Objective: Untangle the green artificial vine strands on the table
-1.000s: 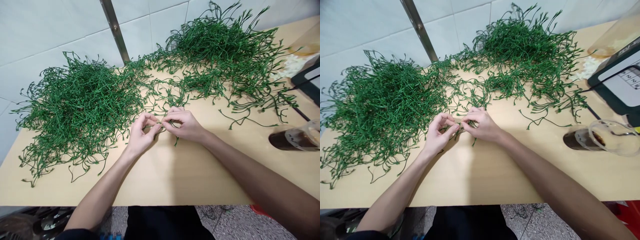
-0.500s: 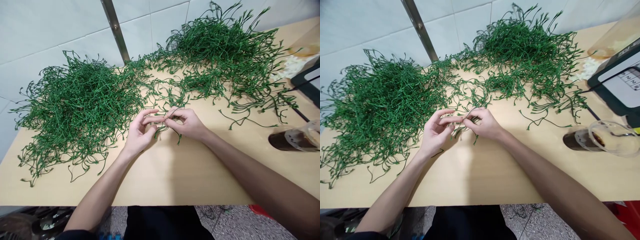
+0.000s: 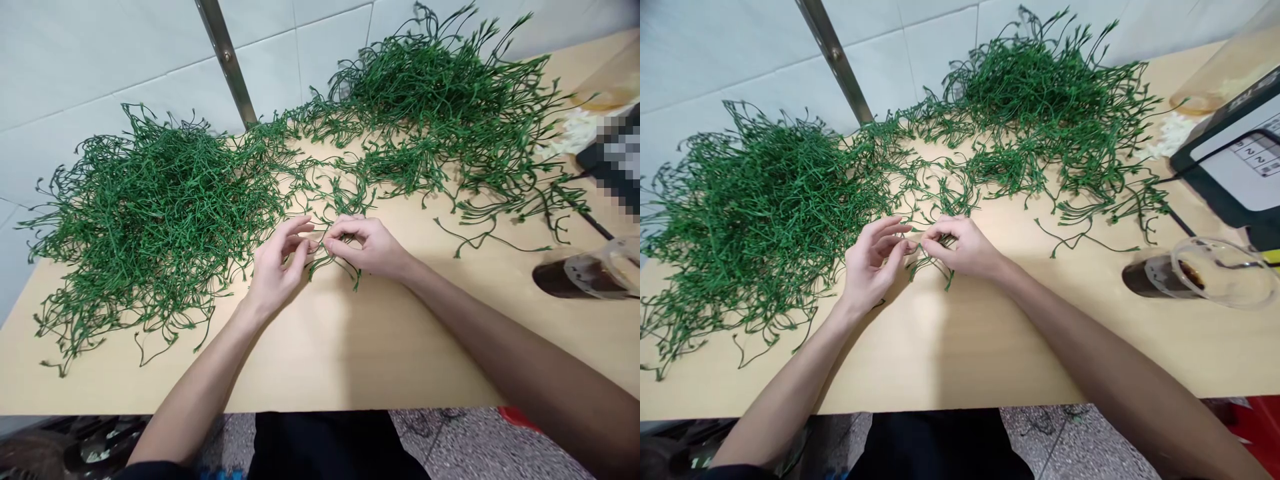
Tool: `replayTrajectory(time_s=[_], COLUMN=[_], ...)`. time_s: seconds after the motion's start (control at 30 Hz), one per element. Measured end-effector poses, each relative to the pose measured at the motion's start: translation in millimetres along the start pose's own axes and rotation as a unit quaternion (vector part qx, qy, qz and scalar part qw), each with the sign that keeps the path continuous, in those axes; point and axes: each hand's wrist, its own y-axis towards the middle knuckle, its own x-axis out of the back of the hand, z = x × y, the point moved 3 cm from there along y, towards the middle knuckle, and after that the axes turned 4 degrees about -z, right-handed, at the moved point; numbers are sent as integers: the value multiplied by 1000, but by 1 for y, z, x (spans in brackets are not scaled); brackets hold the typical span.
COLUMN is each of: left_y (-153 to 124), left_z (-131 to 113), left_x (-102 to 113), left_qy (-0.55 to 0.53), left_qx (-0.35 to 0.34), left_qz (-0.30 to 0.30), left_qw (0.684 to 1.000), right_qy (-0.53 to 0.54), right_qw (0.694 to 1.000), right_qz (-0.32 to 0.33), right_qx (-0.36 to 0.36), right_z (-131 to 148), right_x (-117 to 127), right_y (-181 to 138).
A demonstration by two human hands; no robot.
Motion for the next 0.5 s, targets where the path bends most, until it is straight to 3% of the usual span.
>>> replayTrajectory(time_s=[0.17,0.37,0.5], left_y=[-1,1,0], left_z=[-1,-14,-17], left_x=[0,-2,-3], left_qy=[35,142,146], left_qx=[-1,-134,-168], left_qz=[6,62,41], left_qw=[999,979,974], right_qy=[-4,-19,-17], right_qw=[1000,999,997], right_qz=[7,19,41], right_qx=[5,31,60], right_z=[2,2,0], right_x=[0,-1,-2], right_y=[0,1,0])
